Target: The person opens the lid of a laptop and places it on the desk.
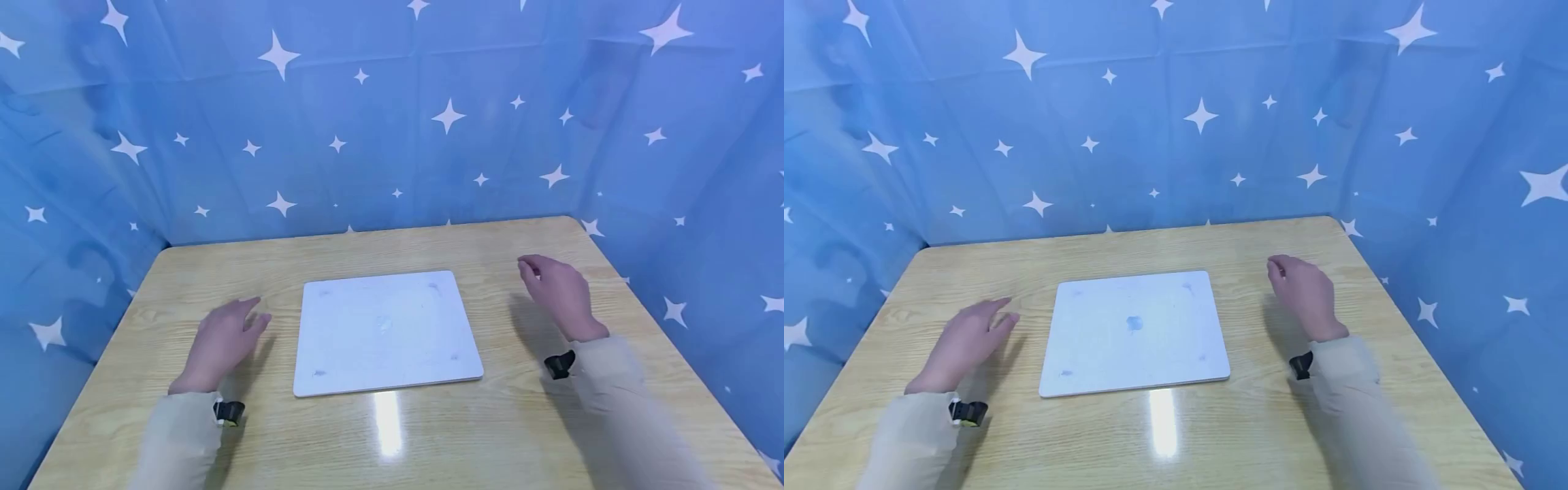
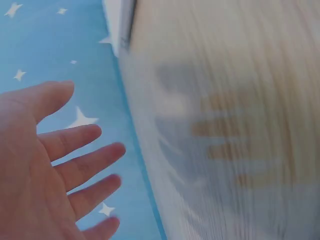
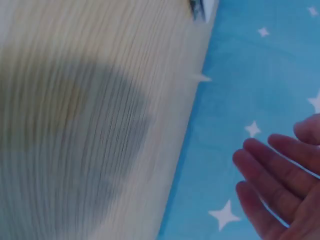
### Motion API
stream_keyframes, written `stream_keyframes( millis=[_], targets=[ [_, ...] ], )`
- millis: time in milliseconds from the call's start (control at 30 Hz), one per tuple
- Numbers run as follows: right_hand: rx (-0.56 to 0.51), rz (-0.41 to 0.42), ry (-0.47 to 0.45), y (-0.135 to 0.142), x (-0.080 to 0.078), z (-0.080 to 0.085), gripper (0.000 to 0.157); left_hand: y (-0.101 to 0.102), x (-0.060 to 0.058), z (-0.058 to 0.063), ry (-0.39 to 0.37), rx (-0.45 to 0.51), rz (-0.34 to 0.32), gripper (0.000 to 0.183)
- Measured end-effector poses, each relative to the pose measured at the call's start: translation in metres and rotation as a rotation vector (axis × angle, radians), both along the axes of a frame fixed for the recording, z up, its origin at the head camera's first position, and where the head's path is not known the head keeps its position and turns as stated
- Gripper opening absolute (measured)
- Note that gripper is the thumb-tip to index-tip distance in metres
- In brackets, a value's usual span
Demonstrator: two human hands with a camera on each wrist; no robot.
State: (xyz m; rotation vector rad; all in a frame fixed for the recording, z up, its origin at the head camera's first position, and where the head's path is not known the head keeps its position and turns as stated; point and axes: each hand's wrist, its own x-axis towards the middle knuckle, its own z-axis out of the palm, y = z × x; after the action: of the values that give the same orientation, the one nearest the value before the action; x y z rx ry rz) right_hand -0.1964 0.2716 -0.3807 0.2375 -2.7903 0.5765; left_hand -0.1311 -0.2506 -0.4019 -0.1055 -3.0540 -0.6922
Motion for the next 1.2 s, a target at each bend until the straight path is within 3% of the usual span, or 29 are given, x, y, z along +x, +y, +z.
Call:
stream_keyframes(
  millis=[200,467,733,967,1200],
  targets=[
    [-0.083,0.058,0.101,-0.027,0.001,-0.007,0.033,0.015,0.012,0.001,0.013,0.134,0.063,0.057],
    [-0.228,0.143,0.042,-0.063,0.011,-0.013,0.033,0.026,0.024,-0.004,0.098,0.187,0.120,0.031],
    [-0.286,0.241,0.054,-0.093,0.017,-0.015,0.026,0.033,0.029,-0.016,0.035,0.282,0.182,0.031],
    [-0.308,0.293,-0.001,-0.114,0.017,-0.019,0.025,0.039,0.033,-0.024,0.036,0.336,0.148,0.028],
    [-0.305,0.346,-0.002,-0.129,0.018,-0.021,0.026,0.044,0.037,-0.030,-0.013,0.373,0.126,0.034]
  ],
)
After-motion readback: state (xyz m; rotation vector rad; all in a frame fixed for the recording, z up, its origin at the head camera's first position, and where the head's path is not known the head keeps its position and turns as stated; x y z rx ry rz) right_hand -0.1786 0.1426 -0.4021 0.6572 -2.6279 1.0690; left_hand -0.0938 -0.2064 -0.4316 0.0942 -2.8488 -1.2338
